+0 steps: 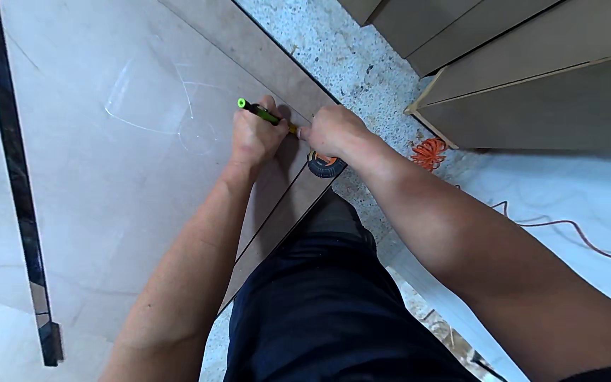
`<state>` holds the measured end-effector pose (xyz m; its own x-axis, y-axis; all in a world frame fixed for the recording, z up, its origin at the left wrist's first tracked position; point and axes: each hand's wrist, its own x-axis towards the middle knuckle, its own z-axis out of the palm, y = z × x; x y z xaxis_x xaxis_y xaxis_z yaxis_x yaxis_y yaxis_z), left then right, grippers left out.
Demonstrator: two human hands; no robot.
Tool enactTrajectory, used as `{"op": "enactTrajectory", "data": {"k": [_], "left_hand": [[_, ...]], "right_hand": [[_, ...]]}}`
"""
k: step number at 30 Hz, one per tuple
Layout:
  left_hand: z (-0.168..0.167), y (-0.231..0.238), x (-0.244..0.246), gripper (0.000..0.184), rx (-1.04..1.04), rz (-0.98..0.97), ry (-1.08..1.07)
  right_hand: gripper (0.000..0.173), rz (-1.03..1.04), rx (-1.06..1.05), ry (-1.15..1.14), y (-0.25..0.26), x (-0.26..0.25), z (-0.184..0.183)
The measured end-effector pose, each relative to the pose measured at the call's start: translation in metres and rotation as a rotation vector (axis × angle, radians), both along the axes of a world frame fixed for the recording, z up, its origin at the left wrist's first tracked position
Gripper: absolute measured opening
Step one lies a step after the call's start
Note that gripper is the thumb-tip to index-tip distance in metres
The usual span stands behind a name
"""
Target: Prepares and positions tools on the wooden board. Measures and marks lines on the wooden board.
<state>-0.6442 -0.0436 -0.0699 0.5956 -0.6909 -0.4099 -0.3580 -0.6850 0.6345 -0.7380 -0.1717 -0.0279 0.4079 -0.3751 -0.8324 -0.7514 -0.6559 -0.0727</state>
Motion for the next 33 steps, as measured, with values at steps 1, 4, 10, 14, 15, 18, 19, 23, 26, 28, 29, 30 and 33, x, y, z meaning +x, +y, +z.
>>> {"op": "enactTrajectory", "data": {"k": [1, 4, 10, 14, 15, 18, 19, 23, 26, 28, 29, 30, 33], "left_hand": [[-0.001, 0.001, 0.0, 0.013, -0.01, 0.001, 0.0], [-0.002, 0.001, 0.0, 0.012, -0.018, 0.006, 0.009], [-0.002, 0.002, 0.001, 0.012, -0.004, -0.004, 0.001], [-0.001, 0.004, -0.001, 0.011, -0.009, -0.001, 0.003], [-0.002, 0.005, -0.002, 0.011, -0.015, -0.002, 0.001], [-0.001, 0.006, -0.001, 0.012, 0.007, -0.016, 0.001], [-0.001, 0.006, -0.001, 0.013, 0.011, -0.018, 0.002], [-0.002, 0.01, -0.003, 0.012, -0.001, -0.01, 0.012], [-0.001, 0.012, -0.003, 0.012, 0.011, -0.025, 0.012], [0.001, 0.013, -0.004, 0.012, 0.007, -0.026, 0.013], [0.001, 0.014, -0.004, 0.011, 0.007, -0.027, 0.013], [0.001, 0.015, -0.004, 0.011, 0.003, -0.027, 0.015], [0.0, 0.018, -0.005, 0.011, -0.004, -0.037, 0.011]], "right_hand": [[0.062, -0.001, -0.001, -0.001, 0.0, 0.0, -0.001], [0.061, -0.017, -0.008, -0.009, 0.001, -0.001, -0.003], [0.061, -0.019, -0.011, -0.002, 0.003, -0.001, -0.002], [0.061, -0.019, -0.003, 0.001, 0.006, -0.003, 0.0], [0.061, -0.021, 0.0, -0.002, 0.006, -0.003, 0.0], [0.06, -0.027, 0.004, -0.015, 0.008, -0.006, -0.001], [0.06, -0.025, 0.002, -0.019, 0.009, -0.006, -0.002], [0.061, -0.023, 0.011, -0.013, 0.011, -0.007, -0.001], [0.062, -0.029, 0.017, -0.004, 0.013, -0.008, -0.001], [0.062, -0.033, 0.014, -0.009, 0.014, -0.009, -0.003], [0.061, -0.037, 0.016, -0.013, 0.015, -0.01, -0.003], [0.061, -0.041, 0.02, -0.01, 0.016, -0.01, -0.003], [0.061, -0.044, 0.026, 0.0, 0.018, -0.011, -0.002]]}}
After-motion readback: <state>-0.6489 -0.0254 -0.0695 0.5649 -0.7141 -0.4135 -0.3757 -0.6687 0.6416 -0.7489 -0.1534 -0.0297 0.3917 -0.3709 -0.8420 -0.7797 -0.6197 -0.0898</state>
